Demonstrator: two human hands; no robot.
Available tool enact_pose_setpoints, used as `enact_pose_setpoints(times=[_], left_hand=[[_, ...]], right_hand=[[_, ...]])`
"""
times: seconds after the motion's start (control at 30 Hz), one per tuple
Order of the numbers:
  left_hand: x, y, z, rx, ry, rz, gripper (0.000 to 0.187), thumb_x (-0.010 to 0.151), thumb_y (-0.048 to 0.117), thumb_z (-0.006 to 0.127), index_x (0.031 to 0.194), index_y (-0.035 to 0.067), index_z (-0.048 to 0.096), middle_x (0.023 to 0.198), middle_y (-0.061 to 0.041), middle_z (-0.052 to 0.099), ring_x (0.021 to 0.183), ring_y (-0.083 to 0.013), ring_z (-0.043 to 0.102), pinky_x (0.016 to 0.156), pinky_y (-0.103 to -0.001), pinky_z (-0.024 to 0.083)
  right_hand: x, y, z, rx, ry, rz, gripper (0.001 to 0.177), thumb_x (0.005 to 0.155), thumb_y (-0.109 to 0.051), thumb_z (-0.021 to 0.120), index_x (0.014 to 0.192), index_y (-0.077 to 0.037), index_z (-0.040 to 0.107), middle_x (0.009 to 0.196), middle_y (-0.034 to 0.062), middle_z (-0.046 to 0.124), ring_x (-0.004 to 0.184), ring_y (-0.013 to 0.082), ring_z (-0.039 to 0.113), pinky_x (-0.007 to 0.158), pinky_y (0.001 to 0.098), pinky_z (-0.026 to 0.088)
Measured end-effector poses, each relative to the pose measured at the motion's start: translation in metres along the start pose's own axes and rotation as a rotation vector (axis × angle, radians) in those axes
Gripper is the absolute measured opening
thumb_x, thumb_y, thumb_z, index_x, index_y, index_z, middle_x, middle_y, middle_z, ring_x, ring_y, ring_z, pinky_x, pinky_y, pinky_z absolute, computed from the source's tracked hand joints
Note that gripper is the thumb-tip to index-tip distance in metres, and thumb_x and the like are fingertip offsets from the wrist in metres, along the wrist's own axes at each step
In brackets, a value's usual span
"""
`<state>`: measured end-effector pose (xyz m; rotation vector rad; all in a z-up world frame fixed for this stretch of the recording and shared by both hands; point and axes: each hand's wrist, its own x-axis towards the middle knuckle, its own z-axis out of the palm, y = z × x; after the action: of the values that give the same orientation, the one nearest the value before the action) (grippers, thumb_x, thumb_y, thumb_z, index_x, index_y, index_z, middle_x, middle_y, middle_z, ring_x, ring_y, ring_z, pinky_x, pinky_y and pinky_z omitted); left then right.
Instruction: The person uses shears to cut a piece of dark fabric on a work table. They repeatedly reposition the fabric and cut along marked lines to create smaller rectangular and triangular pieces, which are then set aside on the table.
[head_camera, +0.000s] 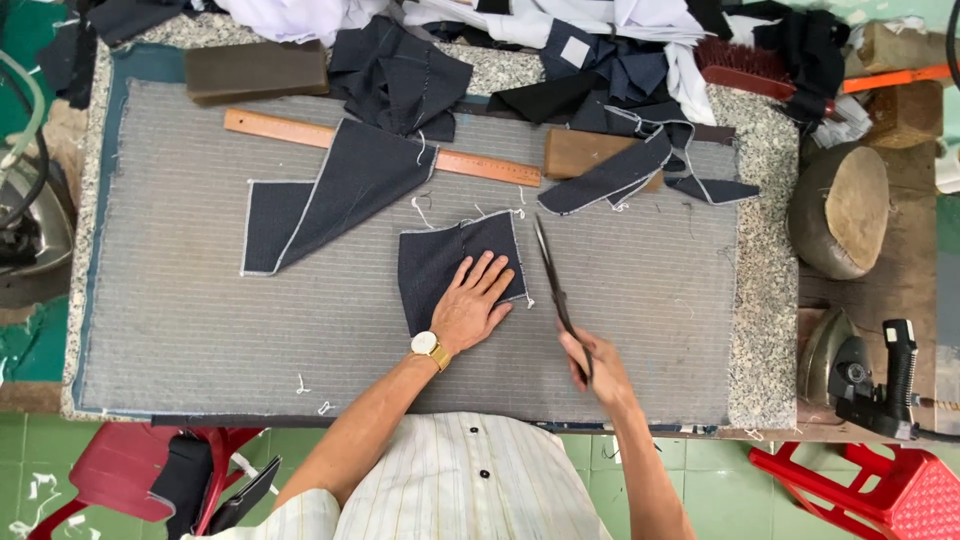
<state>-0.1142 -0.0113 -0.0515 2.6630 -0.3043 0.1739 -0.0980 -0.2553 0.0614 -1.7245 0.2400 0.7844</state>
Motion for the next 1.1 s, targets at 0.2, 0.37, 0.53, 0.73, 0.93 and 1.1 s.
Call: enact_pose_setpoints(times=[0.2, 0.37, 0.53, 0.73, 0.93, 1.1], left_hand=[[0.001, 0.003, -0.012, -0.044, 0.027, 0.05, 0.048, 0.107, 0.033, 0.043, 0.145, 0.004, 0.052, 0.157, -0.016, 0.046, 0.151, -0.0352, 0.034, 0.125, -0.054, 0.022], [0.005, 0.004, -0.015, -0.069, 0.037, 0.055, 0.037, 0.108, 0.026, 0.041, 0.133, 0.007, 0.062, 0.153, -0.013, 0.051, 0.147, -0.0351, 0.039, 0.122, -0.055, 0.027], [0.014, 0.0, -0.025, -0.076, 0.067, 0.203, 0.032, 0.106, 0.022, 0.052, 0.13, 0.006, 0.064, 0.147, -0.014, 0.056, 0.144, -0.0342, 0.044, 0.116, -0.056, 0.035], [0.009, 0.016, -0.005, -0.014, -0.135, 0.269, 0.054, 0.105, 0.043, 0.048, 0.143, 0.005, 0.055, 0.161, -0.02, 0.038, 0.153, -0.0378, 0.028, 0.123, -0.057, 0.025], [0.001, 0.026, 0.002, -0.018, -0.15, 0.291, 0.058, 0.104, 0.049, 0.051, 0.149, 0.012, 0.052, 0.165, -0.022, 0.026, 0.154, -0.0421, 0.022, 0.123, -0.063, 0.022], [-0.004, 0.008, -0.019, 0.031, -0.166, 0.203, 0.063, 0.108, 0.051, 0.033, 0.153, 0.009, 0.045, 0.164, -0.016, 0.035, 0.155, -0.0343, 0.025, 0.126, -0.055, 0.017]], right_hand=[[-0.054, 0.047, -0.019, 0.057, -0.079, 0.099, 0.066, 0.093, -0.044, 0.058, 0.141, 0.002, 0.062, 0.057, 0.0006, 0.043, 0.041, 0.0107, 0.036, 0.039, 0.0256, 0.036], [-0.096, 0.076, -0.005, 0.121, -0.053, 0.078, 0.063, 0.094, -0.04, 0.059, 0.143, 0.0, 0.061, 0.056, 0.0014, 0.045, 0.04, 0.0117, 0.04, 0.038, 0.0265, 0.036], [-0.127, 0.086, 0.015, 0.16, -0.02, 0.126, 0.072, 0.09, -0.046, 0.06, 0.146, -0.001, 0.059, 0.056, 0.0009, 0.045, 0.043, 0.0114, 0.041, 0.038, 0.027, 0.037], [-0.144, 0.109, 0.036, 0.239, 0.063, 0.153, 0.072, 0.092, -0.047, 0.058, 0.146, 0.0, 0.059, 0.059, 0.0023, 0.046, 0.041, 0.0117, 0.041, 0.036, 0.0256, 0.036], [-0.15, 0.124, 0.051, 0.323, 0.089, 0.166, 0.082, 0.088, -0.053, 0.059, 0.15, 0.0, 0.052, 0.056, 0.0011, 0.047, 0.04, 0.0105, 0.042, 0.036, 0.0246, 0.037], [-0.146, 0.114, 0.06, 0.297, 0.064, 0.191, 0.075, 0.09, -0.05, 0.059, 0.147, -0.002, 0.058, 0.058, 0.0019, 0.047, 0.041, 0.0111, 0.043, 0.035, 0.0252, 0.035]])
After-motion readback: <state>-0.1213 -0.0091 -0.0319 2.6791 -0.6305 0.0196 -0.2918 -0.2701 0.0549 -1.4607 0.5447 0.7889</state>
